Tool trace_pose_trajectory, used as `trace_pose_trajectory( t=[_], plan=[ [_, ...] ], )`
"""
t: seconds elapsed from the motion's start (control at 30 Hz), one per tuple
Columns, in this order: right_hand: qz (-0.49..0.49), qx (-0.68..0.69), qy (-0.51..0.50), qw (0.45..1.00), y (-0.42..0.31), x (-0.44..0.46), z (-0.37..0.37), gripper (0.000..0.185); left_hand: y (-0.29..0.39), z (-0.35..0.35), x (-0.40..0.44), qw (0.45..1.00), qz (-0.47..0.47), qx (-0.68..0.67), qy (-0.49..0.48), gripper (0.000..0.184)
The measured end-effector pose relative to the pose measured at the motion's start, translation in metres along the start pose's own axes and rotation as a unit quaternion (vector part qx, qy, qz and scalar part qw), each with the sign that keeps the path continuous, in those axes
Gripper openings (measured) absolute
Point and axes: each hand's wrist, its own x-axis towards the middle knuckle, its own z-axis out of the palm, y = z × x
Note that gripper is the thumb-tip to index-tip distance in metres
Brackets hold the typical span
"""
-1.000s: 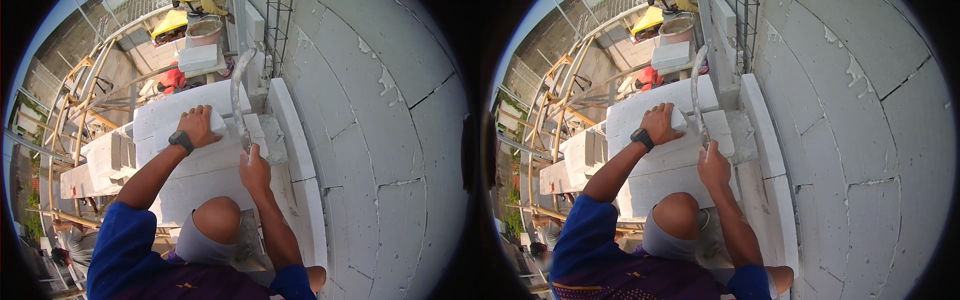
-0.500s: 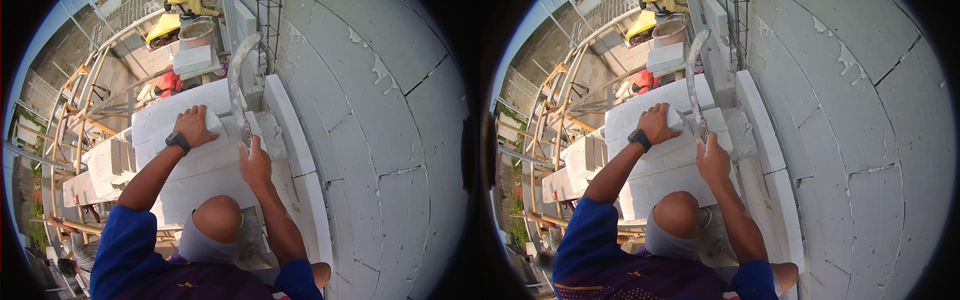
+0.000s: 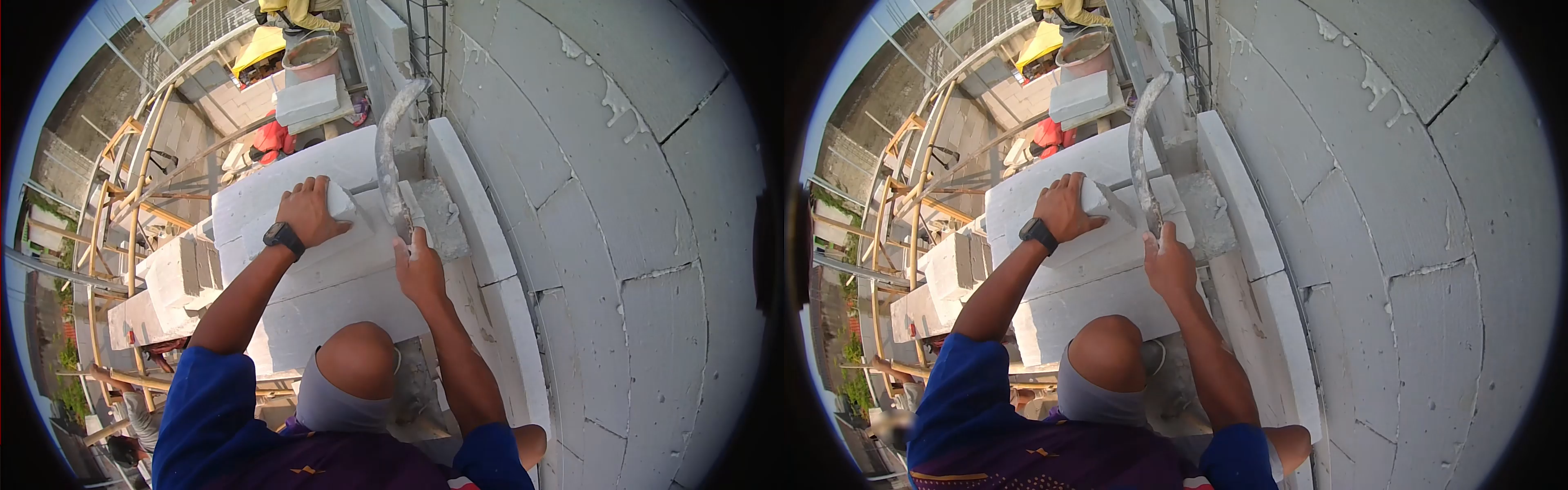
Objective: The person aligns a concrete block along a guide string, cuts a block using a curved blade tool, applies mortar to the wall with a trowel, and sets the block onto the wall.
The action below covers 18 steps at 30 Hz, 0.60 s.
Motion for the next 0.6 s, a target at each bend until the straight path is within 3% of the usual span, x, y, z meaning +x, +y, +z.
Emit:
trace_pose_trajectory(
  t=[0.13, 0.27, 0.37, 0.47, 0.57, 0.6],
  plan=[
    [-0.036, 0.139, 0.049, 0.988, -0.013, 0.010, -0.006, 0.038, 0.000, 0.001, 0.001, 1.000, 0.004, -0.003, 0.006, 0.096],
    [0.017, -0.092, -0.102, 0.990, 0.021, 0.027, 0.042, 0.036, 0.000, 0.004, -0.001, 1.000, 0.001, 0.001, 0.011, 0.096],
    [-0.005, -0.140, -0.123, 0.983, 0.019, 0.031, 0.029, 0.035, 0.002, 0.000, 0.005, 1.000, 0.006, 0.007, 0.020, 0.095],
    [-0.015, -0.044, -0.061, 0.997, -0.009, 0.020, 0.001, 0.042, 0.001, 0.001, 0.005, 1.000, 0.009, 0.004, 0.019, 0.095],
    [-0.066, 0.062, 0.081, 0.993, -0.034, 0.014, -0.018, 0.033, 0.000, 0.007, 0.001, 1.000, 0.007, 0.009, 0.013, 0.094],
    [-0.057, 0.070, 0.082, 0.993, -0.030, 0.016, -0.009, 0.033, -0.001, 0.005, 0.002, 1.000, 0.009, 0.014, 0.014, 0.094]
  ],
)
